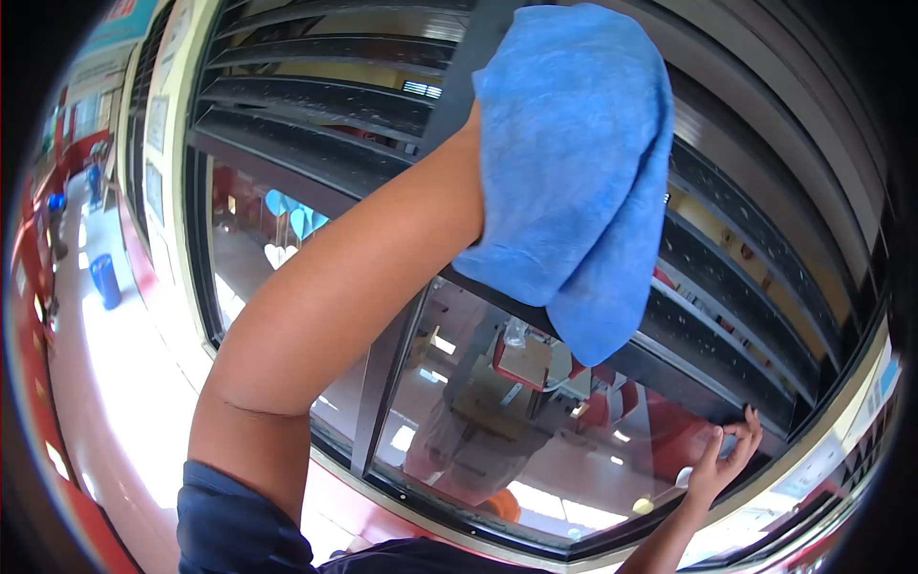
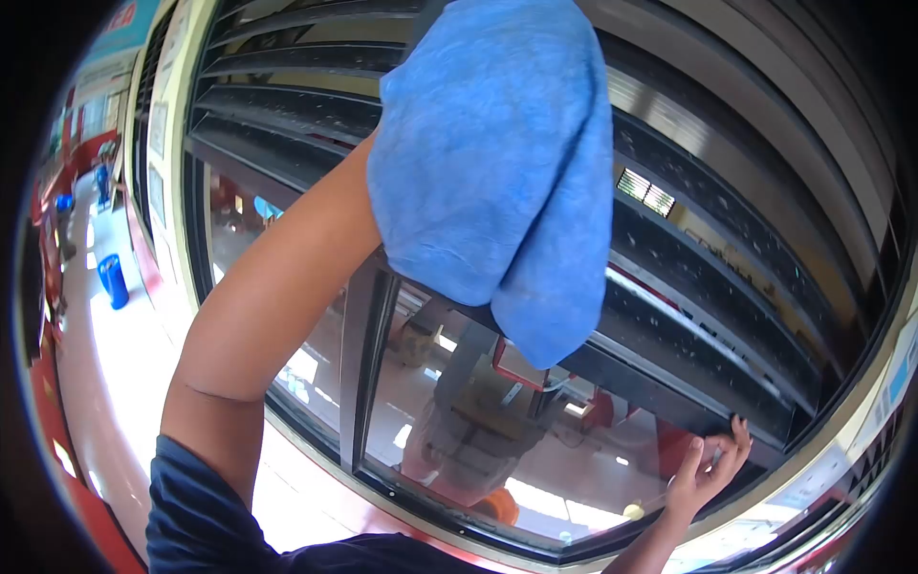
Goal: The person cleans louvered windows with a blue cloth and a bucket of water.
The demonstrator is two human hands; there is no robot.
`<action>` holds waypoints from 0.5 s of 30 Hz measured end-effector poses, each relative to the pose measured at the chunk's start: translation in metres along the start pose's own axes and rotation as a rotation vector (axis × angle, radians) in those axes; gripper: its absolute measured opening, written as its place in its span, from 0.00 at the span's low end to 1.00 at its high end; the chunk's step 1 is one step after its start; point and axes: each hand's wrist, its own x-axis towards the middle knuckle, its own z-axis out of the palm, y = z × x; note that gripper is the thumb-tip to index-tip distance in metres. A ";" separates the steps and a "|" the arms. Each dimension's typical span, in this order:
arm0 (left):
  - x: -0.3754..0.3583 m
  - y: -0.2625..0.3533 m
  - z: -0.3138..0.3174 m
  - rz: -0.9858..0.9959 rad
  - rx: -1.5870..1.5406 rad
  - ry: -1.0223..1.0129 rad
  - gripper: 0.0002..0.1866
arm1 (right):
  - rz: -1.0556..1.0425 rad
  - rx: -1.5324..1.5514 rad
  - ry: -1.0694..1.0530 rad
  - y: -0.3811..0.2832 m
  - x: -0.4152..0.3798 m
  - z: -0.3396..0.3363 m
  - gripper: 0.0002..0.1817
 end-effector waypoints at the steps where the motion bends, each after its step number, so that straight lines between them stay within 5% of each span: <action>1: -0.015 -0.010 -0.011 -0.037 0.026 0.013 0.23 | 0.061 0.058 0.035 0.000 0.001 0.003 0.08; 4: -0.058 -0.034 -0.036 -0.147 0.074 0.019 0.24 | 0.266 0.205 0.145 -0.001 0.006 0.011 0.06; 8: -0.101 -0.042 -0.053 -0.308 -0.009 -0.045 0.24 | 0.044 -0.070 0.211 0.009 0.003 0.022 0.08; 15: -0.120 -0.030 -0.024 -0.492 -0.282 -0.175 0.25 | -0.072 -0.123 0.380 0.040 0.007 0.037 0.07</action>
